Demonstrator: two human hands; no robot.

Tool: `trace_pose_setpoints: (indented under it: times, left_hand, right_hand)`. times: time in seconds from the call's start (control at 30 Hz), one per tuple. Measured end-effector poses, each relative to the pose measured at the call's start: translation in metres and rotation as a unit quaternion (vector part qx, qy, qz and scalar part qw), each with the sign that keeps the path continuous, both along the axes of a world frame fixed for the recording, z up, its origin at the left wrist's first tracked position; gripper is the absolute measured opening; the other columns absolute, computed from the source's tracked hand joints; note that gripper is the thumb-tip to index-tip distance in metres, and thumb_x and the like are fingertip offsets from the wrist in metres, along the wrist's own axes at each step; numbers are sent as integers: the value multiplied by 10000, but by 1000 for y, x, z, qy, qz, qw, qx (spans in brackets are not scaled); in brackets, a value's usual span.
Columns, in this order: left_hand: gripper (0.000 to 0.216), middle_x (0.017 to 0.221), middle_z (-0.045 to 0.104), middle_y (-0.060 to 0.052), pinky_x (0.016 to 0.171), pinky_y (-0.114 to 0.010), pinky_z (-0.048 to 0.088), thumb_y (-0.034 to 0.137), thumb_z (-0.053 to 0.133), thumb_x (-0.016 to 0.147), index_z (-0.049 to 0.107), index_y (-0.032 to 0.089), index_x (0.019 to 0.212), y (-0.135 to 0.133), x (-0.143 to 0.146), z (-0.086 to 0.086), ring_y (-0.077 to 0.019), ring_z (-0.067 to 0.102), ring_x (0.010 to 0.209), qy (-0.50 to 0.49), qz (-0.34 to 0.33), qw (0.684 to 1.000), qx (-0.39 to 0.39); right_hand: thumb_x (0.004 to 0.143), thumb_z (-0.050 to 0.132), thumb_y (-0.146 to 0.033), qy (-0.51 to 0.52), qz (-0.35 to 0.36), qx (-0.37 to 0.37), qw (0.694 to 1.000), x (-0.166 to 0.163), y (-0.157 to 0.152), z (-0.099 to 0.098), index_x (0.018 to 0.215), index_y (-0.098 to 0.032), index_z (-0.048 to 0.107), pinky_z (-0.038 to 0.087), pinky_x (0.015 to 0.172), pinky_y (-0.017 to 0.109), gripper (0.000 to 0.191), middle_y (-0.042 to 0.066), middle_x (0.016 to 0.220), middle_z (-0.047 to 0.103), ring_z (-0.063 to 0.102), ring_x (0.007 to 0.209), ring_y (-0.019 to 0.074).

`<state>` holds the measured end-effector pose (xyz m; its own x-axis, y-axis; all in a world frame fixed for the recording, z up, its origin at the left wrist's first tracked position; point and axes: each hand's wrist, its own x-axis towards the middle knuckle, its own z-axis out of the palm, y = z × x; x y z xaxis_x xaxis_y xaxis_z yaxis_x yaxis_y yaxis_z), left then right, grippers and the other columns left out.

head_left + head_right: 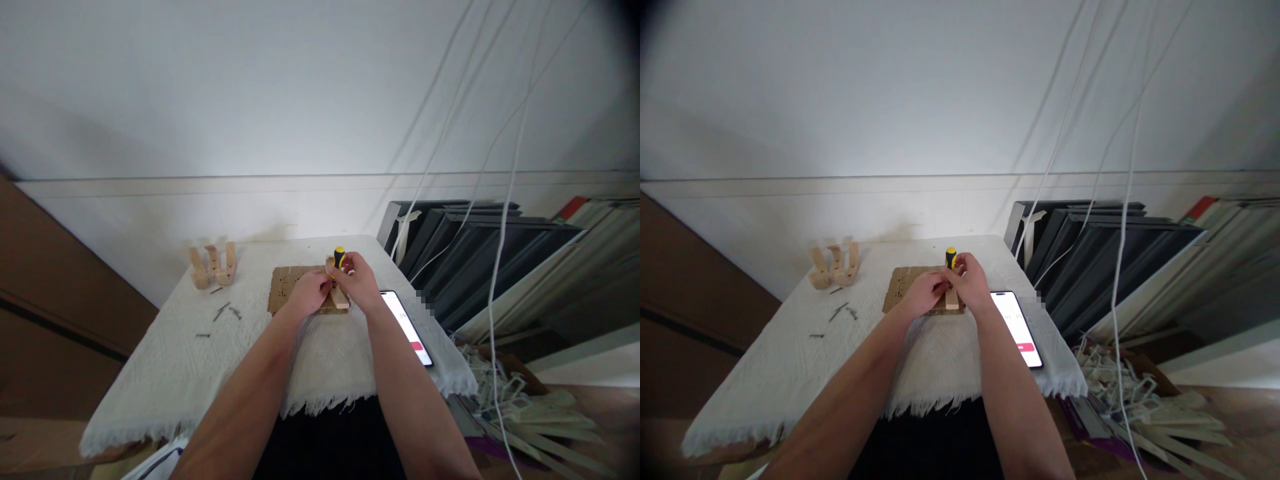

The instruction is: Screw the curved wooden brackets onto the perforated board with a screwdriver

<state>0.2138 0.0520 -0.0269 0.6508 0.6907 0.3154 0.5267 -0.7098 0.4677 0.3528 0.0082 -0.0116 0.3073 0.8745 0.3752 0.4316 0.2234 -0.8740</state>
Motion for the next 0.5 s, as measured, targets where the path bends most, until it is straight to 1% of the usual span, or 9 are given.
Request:
trace_pose_setpoints:
  times: [0.07, 0.17, 0.2, 0.23, 0.3, 0.37, 0.43, 0.5]
  left_hand:
    - [256, 920, 699, -77, 822, -295, 485, 197, 457, 904, 710, 171, 868, 0, 0, 0, -185, 629, 862, -3, 0, 1000, -3]
    - [256, 933, 698, -78, 824, -292, 485, 199, 457, 902, 709, 168, 863, 0, 0, -1, -184, 630, 867, -6, 3, 1000, 0]
    - [256, 932, 698, -79, 825, -291, 484, 199, 458, 902, 708, 166, 858, 0, 0, -1, -184, 630, 867, -6, 3, 1000, 2]
    - [255, 936, 698, -79, 826, -291, 483, 197, 458, 901, 707, 164, 859, 0, 0, -1, -184, 630, 870, -7, 2, 1000, 3]
    - [249, 959, 698, -81, 824, -289, 482, 190, 458, 899, 705, 163, 887, 0, 0, -2, -185, 630, 883, -9, 0, 1000, 7]
    - [250, 974, 698, -83, 812, -285, 482, 190, 454, 900, 702, 160, 910, 0, 0, -2, -185, 631, 882, -13, -2, 1000, 8]
    - [258, 965, 698, -83, 803, -284, 483, 198, 448, 905, 703, 158, 904, 0, 0, -2, -185, 632, 871, -13, -4, 1000, 6]
    - [265, 951, 698, -82, 804, -287, 483, 206, 445, 908, 706, 161, 888, 0, 0, -2, -188, 632, 866, -8, -4, 1000, 4]
  right_hand:
    - [692, 676, -444, 3, -4, -2, 1000, 0, 0, -1, 923, -196, 552, 452, 636, 299, 361, 33, 916, 630, 544, 696, 146]
    - [741, 628, -436, 13, 39, 3, 999, 1, 0, -1, 1023, -202, 556, 465, 682, 309, 374, 50, 1021, 643, 578, 769, 156]
    - [752, 614, -434, 13, 50, 3, 999, 1, 0, -1, 1021, -203, 558, 465, 691, 311, 359, 46, 1004, 647, 579, 775, 157]
    - [752, 612, -436, 7, 50, -2, 999, 1, 0, -1, 980, -202, 563, 463, 686, 312, 330, 36, 946, 647, 572, 757, 158]
    - [723, 639, -445, -13, 23, -13, 1000, 1, 0, -1, 868, -206, 545, 449, 650, 306, 295, 6, 801, 612, 538, 689, 152]
    - [690, 668, -446, -22, -3, -15, 1000, 0, 0, -2, 823, -213, 515, 434, 618, 297, 308, -13, 738, 573, 505, 643, 144]
    - [690, 668, -440, -10, -8, -4, 1000, -1, 1, -2, 895, -209, 526, 440, 623, 295, 341, 3, 819, 600, 510, 655, 140]
    - [729, 633, -430, 4, 13, 6, 1000, 0, 0, -2, 1021, -205, 541, 454, 648, 301, 380, 35, 965, 632, 536, 692, 141]
